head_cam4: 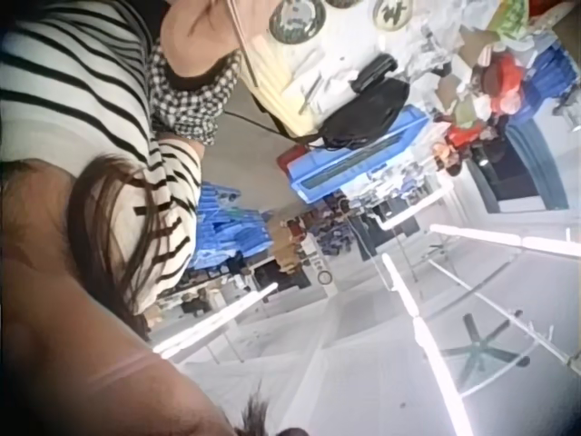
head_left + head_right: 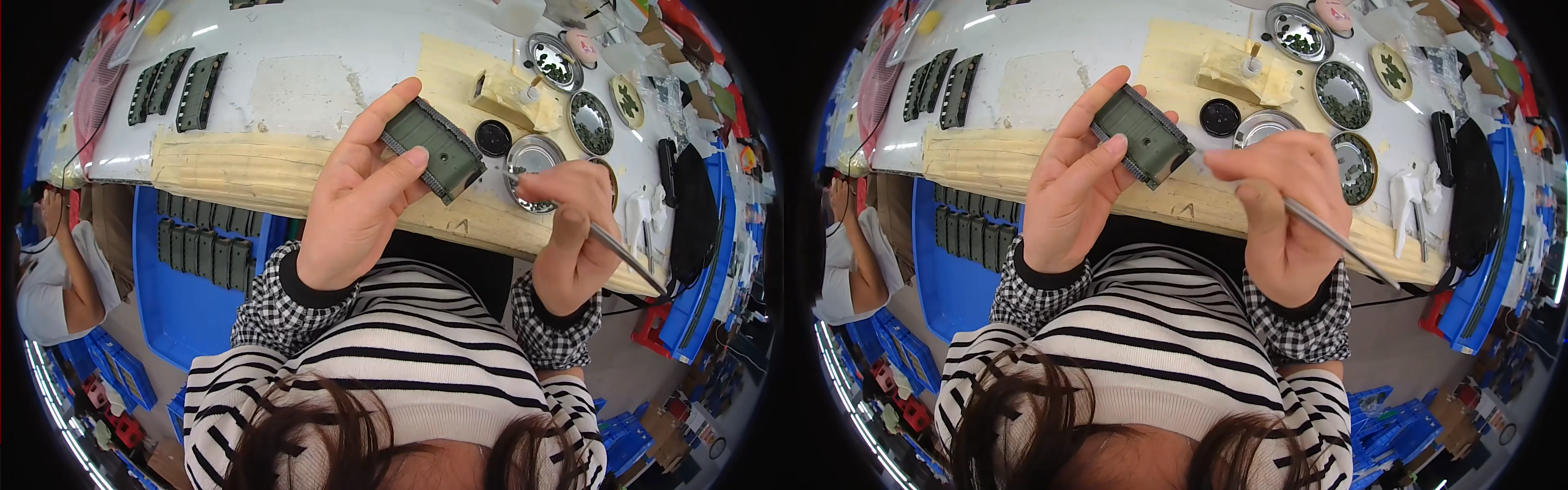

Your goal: Assembling small electronic or toy components into a green plastic housing using tweezers.

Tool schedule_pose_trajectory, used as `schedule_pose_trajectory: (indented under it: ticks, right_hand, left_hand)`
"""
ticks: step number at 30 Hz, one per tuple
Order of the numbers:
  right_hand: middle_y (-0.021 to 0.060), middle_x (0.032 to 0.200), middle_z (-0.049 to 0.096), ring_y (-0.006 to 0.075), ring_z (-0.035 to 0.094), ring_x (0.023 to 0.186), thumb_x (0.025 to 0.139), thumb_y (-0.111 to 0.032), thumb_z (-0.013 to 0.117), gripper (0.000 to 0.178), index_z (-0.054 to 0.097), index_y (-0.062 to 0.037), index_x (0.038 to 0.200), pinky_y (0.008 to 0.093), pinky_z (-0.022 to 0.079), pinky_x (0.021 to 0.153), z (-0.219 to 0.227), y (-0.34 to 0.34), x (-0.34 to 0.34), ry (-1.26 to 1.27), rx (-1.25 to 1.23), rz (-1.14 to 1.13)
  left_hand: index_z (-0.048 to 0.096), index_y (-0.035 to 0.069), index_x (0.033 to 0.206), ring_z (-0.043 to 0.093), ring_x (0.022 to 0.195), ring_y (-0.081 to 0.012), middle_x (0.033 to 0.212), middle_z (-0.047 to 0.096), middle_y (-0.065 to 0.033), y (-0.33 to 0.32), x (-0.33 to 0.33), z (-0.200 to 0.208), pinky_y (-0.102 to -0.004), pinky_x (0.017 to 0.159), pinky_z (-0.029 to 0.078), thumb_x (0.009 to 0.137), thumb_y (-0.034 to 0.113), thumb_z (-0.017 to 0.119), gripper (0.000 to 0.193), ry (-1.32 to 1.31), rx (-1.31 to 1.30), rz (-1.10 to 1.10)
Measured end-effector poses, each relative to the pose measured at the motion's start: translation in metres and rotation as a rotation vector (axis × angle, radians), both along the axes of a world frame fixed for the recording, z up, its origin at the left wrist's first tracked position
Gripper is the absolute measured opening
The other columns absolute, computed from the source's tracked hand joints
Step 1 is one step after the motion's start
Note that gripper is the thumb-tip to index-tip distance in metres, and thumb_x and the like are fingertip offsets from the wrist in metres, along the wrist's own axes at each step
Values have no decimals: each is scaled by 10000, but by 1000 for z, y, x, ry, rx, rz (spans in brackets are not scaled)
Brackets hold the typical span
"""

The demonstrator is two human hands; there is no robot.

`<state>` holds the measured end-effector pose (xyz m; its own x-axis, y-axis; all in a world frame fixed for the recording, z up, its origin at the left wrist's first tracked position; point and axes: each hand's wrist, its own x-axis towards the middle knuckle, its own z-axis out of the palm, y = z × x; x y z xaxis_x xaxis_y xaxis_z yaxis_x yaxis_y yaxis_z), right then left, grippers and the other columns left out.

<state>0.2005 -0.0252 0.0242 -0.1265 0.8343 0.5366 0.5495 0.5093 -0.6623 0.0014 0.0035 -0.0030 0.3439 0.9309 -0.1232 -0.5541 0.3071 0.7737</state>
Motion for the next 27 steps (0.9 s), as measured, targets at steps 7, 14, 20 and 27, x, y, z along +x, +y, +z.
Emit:
schedule_pose_trajectory:
  ticks: [7, 14, 20, 27]
  right_hand:
    - [170, 981, 694, 244, 646, 857, 933, -72, 545, 167, 667, 22, 1000, 301, 518, 752, -12, -14, -14, 228, -175, 159]
    - [178, 998, 696, 248, 651, 864, 934, -76, 548, 171, 673, 30, 983, 303, 515, 765, -16, -14, -19, 204, -161, 133]
    - [181, 992, 696, 249, 656, 869, 931, -83, 562, 173, 677, 36, 979, 304, 516, 768, -14, -15, -20, 165, -143, 139]
    - [187, 994, 692, 255, 662, 877, 908, -43, 580, 148, 673, 42, 984, 303, 520, 772, -9, -17, -23, 88, -141, 117]
  left_hand:
    - [294, 27, 1462, 502, 1254, -288, 1333, 472, -116, 0, 2, 1, -398, 1032, 450, 981, 68, 448, 507, -30, -44, 2]
    - [314, 44, 1455, 543, 1207, -267, 1284, 532, -171, -3, 3, 0, -380, 1008, 462, 987, 91, 448, 489, -63, -49, 28]
    - [315, 50, 1455, 573, 1161, -250, 1258, 559, -208, -6, 2, 0, -371, 995, 467, 989, 105, 454, 489, -66, -45, 39]
    - [304, 28, 1450, 575, 1139, -223, 1239, 558, -178, -8, 3, 2, -367, 990, 473, 976, 67, 470, 503, -86, -57, 68]
